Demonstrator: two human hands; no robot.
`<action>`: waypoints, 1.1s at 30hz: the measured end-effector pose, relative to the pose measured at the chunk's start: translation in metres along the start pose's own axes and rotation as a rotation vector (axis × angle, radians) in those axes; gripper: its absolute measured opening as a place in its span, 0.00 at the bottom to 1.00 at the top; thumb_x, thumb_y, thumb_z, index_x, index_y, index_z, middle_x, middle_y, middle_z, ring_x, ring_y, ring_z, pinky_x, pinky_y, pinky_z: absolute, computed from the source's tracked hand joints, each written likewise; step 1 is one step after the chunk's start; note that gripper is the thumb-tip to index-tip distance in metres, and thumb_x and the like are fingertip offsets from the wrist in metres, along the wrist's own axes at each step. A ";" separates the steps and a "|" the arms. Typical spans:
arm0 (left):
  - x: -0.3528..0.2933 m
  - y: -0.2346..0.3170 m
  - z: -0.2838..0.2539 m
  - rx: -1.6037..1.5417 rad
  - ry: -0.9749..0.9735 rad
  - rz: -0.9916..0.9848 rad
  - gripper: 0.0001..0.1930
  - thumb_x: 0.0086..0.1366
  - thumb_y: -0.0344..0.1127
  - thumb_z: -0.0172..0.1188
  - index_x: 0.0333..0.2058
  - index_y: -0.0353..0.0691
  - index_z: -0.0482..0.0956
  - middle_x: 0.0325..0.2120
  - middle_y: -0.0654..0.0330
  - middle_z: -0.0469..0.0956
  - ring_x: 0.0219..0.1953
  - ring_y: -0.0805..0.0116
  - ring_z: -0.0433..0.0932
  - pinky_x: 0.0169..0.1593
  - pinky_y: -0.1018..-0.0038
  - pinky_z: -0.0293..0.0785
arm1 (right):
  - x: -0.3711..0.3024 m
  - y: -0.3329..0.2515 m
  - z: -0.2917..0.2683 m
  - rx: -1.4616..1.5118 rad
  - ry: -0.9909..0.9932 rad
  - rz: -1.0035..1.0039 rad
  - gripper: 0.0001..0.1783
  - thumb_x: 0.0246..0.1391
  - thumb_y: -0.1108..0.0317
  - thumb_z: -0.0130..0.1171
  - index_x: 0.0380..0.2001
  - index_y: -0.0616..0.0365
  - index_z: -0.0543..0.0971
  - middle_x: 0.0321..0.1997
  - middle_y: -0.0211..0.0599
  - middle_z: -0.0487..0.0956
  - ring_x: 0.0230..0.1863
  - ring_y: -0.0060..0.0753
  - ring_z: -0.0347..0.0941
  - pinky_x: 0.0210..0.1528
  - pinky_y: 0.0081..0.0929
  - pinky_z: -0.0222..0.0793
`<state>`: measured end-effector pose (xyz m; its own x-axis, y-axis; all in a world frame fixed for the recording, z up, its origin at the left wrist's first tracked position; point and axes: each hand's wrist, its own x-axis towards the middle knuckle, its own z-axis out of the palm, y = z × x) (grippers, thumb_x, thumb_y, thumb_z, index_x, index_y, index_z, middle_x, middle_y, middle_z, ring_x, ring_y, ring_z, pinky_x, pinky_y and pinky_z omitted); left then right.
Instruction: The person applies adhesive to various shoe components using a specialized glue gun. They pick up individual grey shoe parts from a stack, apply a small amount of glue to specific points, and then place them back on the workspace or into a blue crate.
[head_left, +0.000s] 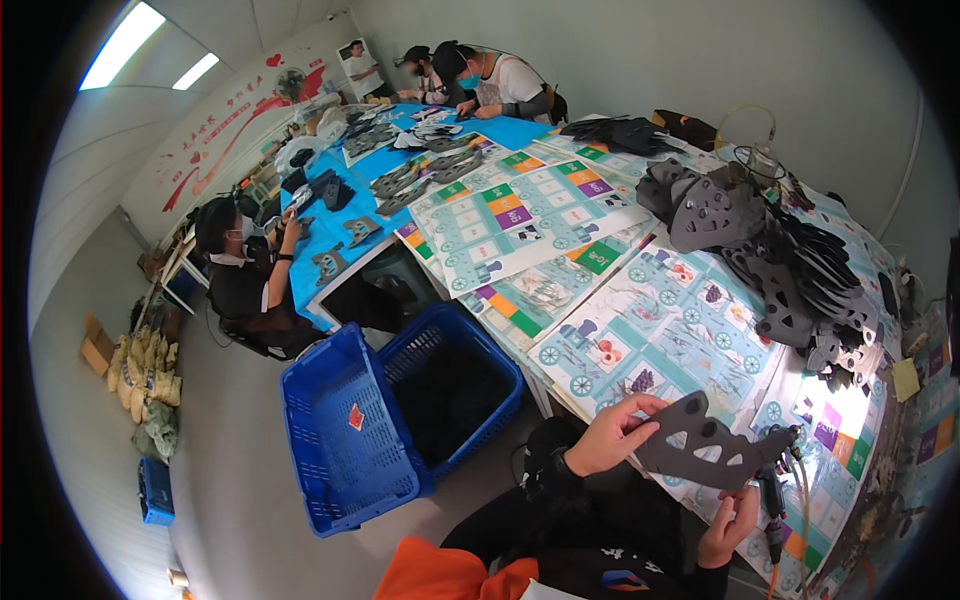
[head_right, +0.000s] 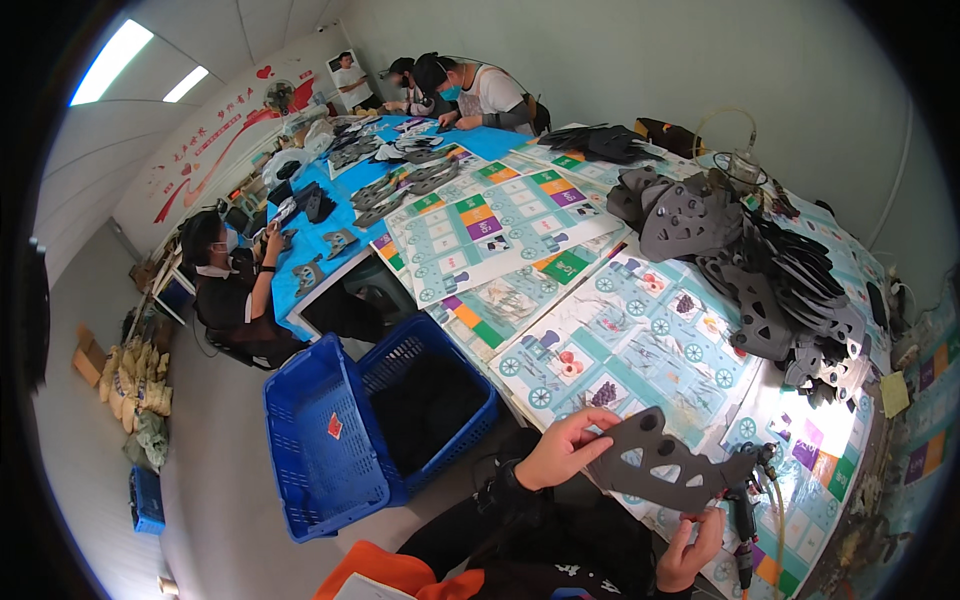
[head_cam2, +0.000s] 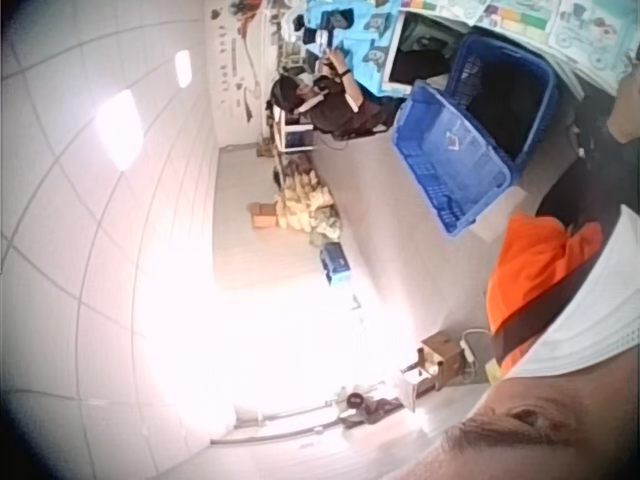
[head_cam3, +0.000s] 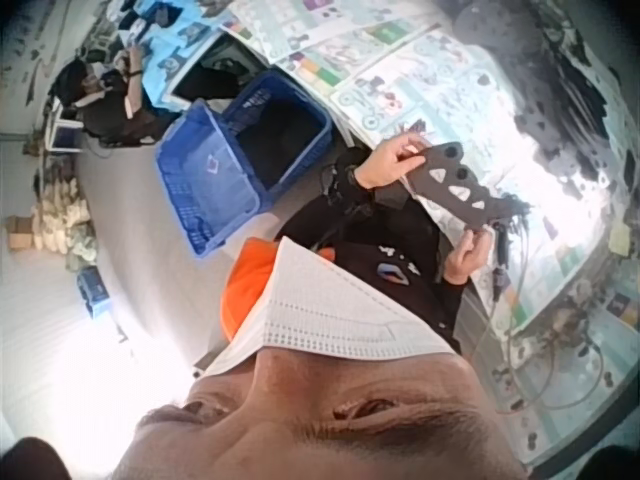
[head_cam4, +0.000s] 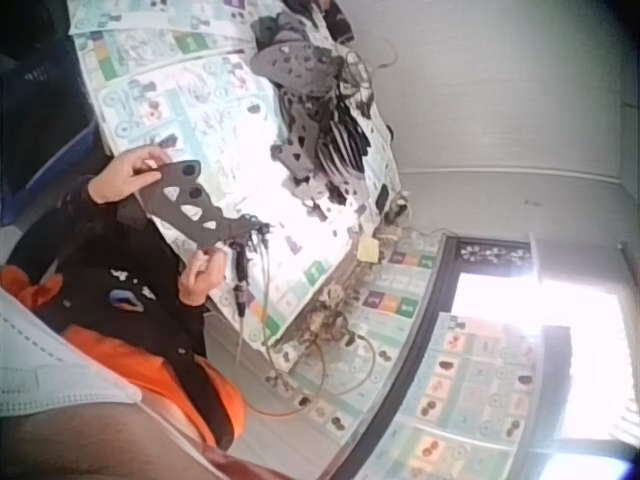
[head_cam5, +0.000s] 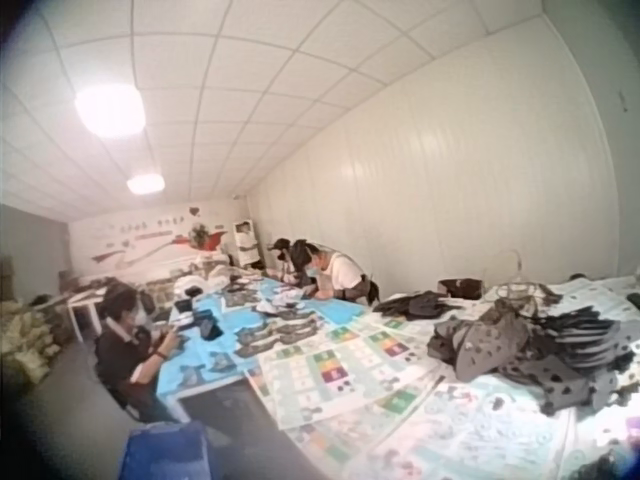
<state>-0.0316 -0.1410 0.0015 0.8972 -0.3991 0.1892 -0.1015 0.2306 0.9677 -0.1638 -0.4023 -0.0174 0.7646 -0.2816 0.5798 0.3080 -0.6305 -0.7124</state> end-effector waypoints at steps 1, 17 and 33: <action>-0.007 -0.002 0.001 -0.048 0.013 -0.001 0.21 0.76 0.22 0.60 0.65 0.35 0.73 0.55 0.62 0.79 0.48 0.76 0.84 0.52 0.77 0.80 | 0.005 -0.004 -0.006 0.026 -0.084 0.044 0.11 0.69 0.72 0.57 0.49 0.69 0.79 0.39 0.44 0.79 0.38 0.35 0.74 0.40 0.34 0.68; -0.077 0.164 -0.080 1.408 0.048 0.348 0.22 0.65 0.43 0.75 0.55 0.42 0.84 0.44 0.57 0.85 0.47 0.56 0.83 0.54 0.62 0.77 | 0.040 -0.051 0.013 0.249 -0.559 0.173 0.10 0.63 0.68 0.73 0.41 0.64 0.84 0.31 0.41 0.82 0.27 0.33 0.77 0.31 0.30 0.68; -0.045 0.145 -0.058 1.192 -0.251 0.343 0.28 0.73 0.47 0.69 0.64 0.38 0.76 0.48 0.53 0.84 0.50 0.52 0.82 0.56 0.62 0.77 | 0.038 -0.048 0.024 0.381 -0.374 0.293 0.10 0.64 0.72 0.71 0.45 0.65 0.85 0.30 0.37 0.84 0.29 0.24 0.77 0.33 0.26 0.71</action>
<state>-0.0620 -0.0383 0.1240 0.6554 -0.6643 0.3593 -0.7525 -0.5331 0.3867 -0.1359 -0.3654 0.0290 0.9739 -0.0874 0.2094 0.1830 -0.2430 -0.9526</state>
